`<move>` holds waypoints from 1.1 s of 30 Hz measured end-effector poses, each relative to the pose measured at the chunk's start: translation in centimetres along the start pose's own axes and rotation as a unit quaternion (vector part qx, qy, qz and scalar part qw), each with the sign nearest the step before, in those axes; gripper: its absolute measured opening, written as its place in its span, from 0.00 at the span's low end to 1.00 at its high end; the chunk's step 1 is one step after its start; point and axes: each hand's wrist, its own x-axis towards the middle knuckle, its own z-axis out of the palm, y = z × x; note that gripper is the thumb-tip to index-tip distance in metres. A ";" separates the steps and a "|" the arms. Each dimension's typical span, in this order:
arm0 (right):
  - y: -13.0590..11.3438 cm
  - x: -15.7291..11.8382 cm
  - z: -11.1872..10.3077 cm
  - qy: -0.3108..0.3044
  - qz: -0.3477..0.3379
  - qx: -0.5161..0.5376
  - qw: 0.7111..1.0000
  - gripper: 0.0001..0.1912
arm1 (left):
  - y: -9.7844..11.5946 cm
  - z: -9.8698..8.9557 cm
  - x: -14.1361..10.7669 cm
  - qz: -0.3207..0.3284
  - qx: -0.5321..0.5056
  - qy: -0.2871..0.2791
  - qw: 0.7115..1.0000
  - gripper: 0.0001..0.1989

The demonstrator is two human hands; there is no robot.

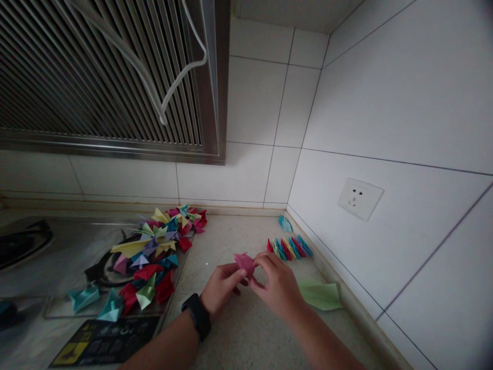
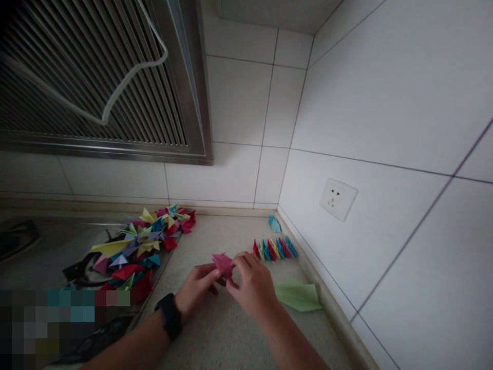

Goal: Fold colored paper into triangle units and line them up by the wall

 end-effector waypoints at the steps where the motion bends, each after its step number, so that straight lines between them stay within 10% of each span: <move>1: 0.1 0.2 -0.4 0.012 0.006 0.000 1.000 0.10 | 0.0 0.0 0.0 -0.004 -0.012 0.003 1.000 0.26; 10: 8.6 8.1 -2.1 0.012 0.108 -0.126 0.986 0.10 | -0.7 0.4 0.0 -0.066 -0.002 0.014 0.998 0.32; 16: 15.9 13.0 -0.6 -0.130 0.250 -0.212 0.936 0.16 | -0.7 0.4 0.1 -0.085 0.014 -0.009 0.996 0.33; 33: 21.0 11.3 2.5 -0.299 0.210 -0.238 0.900 0.21 | -0.8 0.4 0.3 -0.106 0.042 -0.010 0.993 0.29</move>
